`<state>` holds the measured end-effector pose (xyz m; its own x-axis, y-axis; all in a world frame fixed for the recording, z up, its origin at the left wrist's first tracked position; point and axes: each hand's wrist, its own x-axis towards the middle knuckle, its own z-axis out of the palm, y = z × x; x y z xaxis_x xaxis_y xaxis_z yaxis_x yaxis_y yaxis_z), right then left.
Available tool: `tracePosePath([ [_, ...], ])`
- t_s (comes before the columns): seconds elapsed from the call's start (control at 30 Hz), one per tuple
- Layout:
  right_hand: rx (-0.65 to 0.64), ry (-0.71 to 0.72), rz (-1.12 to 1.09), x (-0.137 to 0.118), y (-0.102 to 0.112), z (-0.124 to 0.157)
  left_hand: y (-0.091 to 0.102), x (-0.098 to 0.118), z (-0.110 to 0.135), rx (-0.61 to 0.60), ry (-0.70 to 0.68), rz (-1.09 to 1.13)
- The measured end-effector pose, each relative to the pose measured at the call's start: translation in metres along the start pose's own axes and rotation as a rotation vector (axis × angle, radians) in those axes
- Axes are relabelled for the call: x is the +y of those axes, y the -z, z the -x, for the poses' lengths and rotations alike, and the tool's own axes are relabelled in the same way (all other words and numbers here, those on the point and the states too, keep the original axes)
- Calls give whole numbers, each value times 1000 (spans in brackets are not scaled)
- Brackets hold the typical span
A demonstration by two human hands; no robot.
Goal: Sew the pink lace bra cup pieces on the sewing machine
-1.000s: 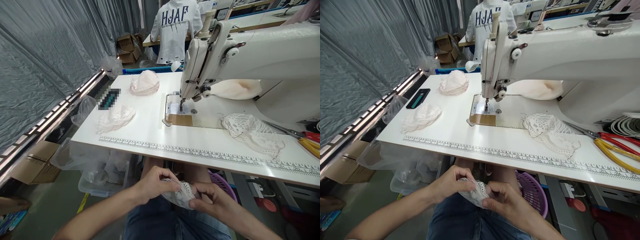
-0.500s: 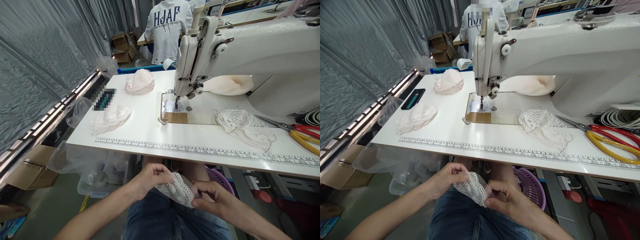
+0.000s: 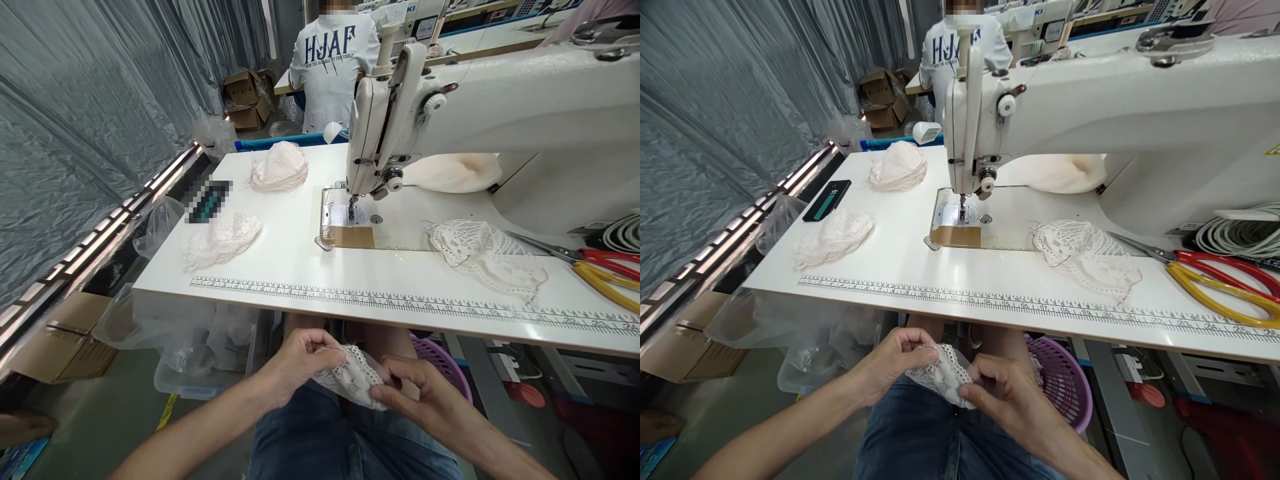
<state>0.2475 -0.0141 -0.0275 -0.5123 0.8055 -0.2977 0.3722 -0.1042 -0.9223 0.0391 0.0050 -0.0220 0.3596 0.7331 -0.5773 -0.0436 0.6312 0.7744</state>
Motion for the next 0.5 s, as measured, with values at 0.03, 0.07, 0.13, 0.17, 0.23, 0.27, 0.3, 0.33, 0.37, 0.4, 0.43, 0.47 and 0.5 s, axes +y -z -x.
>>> tracePosePath([
  [0.03, 6, 8, 12, 0, 0, 0, 0, -1, 0, 0, -12, -3],
  [0.07, 6, 16, 16, 0, 0, 0, 0, -1, 0, 0, -26, -10],
  [0.13, -11, 25, 0, 0, 1, 1, 1, 0, 1, -6, -54, -32],
  [0.17, -32, 22, -14, 0, 2, 2, 1, 2, 1, -12, -60, -46],
  [0.23, -105, 2, -33, -1, 4, 4, 0, 5, 2, -37, -56, -79],
  [0.27, -145, -12, -34, -2, 6, 4, 0, 6, 2, -67, -44, -98],
  [0.3, -180, -20, -33, -3, 7, 4, 0, 7, 2, -103, -33, -119],
  [0.33, -204, -21, -34, -5, 7, 4, 0, 9, 2, -143, -27, -148],
  [0.37, -213, -16, -41, -7, 8, 3, 0, 10, 2, -180, -30, -182],
  [0.4, -212, -10, -51, -10, 7, 1, 0, 10, 2, -211, -39, -221],
  [0.43, -203, -8, -57, -12, 7, -1, 0, 11, 2, -230, -56, -263],
  [0.47, -190, -10, -52, -14, 6, -3, 0, 12, 2, -238, -79, -306],
  [0.5, -170, -13, -37, -16, 4, -5, 0, 13, 1, -241, -103, -347],
])
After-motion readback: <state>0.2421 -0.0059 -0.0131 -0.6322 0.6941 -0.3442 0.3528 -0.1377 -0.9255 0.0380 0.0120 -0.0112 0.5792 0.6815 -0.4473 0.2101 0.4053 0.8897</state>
